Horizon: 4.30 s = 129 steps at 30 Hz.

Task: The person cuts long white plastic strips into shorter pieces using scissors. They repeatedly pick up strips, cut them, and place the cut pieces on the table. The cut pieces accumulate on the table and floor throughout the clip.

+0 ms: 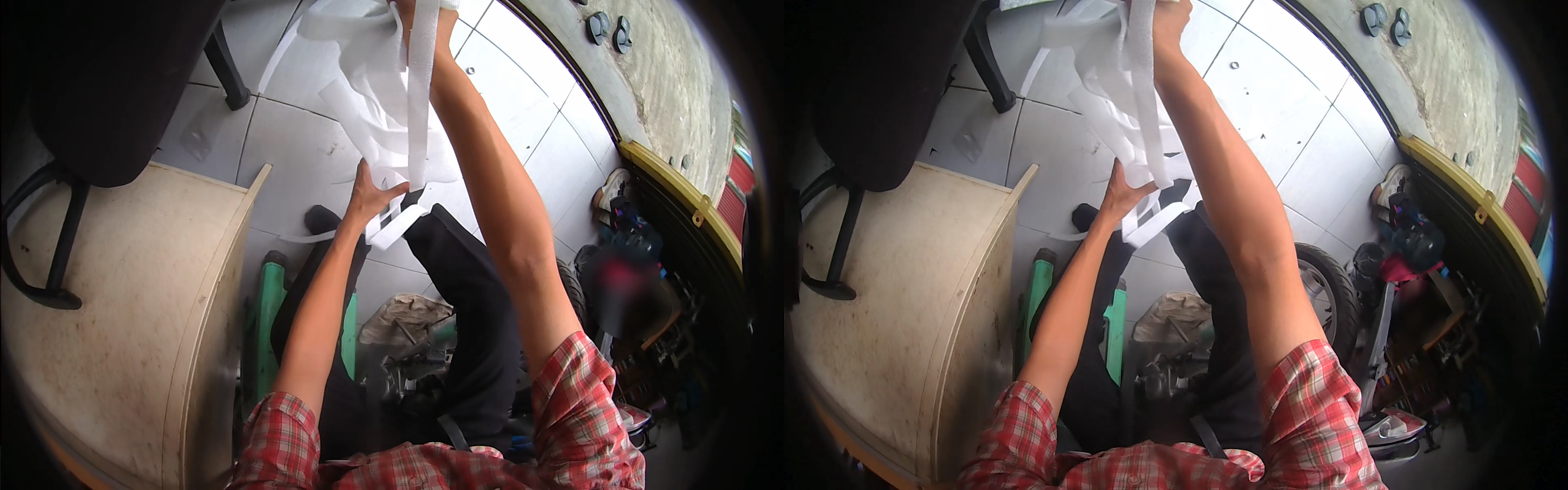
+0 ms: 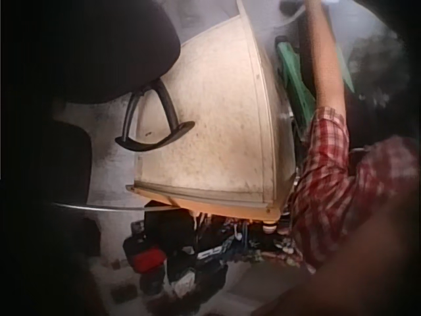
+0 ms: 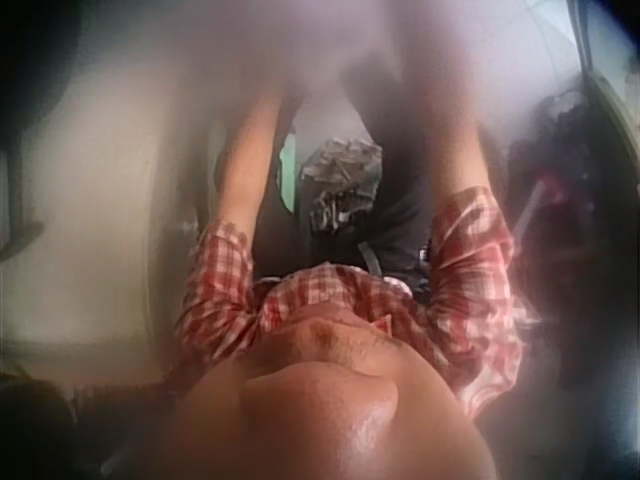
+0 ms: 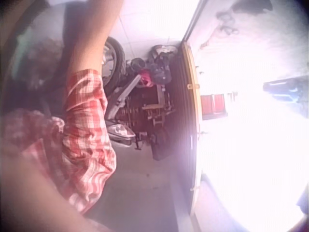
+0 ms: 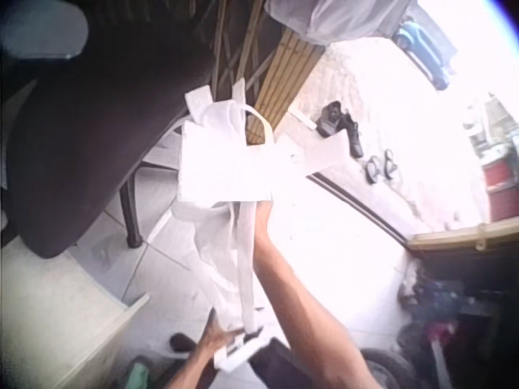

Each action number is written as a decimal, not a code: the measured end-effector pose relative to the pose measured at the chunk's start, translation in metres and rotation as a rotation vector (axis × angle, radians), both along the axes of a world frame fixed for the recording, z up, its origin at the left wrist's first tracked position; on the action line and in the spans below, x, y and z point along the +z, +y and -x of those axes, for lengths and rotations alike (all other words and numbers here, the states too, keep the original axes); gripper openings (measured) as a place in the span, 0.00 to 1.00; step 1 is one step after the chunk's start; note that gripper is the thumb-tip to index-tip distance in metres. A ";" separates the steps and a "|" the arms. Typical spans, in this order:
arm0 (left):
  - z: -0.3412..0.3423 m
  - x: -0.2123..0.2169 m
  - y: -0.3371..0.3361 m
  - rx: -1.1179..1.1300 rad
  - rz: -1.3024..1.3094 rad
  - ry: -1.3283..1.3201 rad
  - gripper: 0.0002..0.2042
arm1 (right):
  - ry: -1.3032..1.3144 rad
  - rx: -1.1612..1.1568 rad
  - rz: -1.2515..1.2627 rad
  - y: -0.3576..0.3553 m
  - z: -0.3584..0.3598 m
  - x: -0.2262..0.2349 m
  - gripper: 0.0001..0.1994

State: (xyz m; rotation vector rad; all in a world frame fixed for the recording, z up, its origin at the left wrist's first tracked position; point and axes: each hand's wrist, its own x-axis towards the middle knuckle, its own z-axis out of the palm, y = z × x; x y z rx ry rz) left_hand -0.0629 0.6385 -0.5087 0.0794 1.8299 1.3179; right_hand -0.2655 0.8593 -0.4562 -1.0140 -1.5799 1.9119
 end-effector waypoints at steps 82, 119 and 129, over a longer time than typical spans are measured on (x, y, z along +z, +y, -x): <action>-0.086 0.676 -0.760 1.434 0.996 0.052 0.59 | 0.649 2.146 -0.687 -0.827 -0.034 0.530 0.57; -0.075 0.681 -0.646 0.491 1.034 0.536 0.72 | -0.497 1.042 -0.241 -0.174 -0.167 0.475 0.16; -0.051 0.653 -0.570 0.268 1.271 0.375 0.69 | -0.614 1.124 -0.137 -0.125 -0.197 0.446 0.17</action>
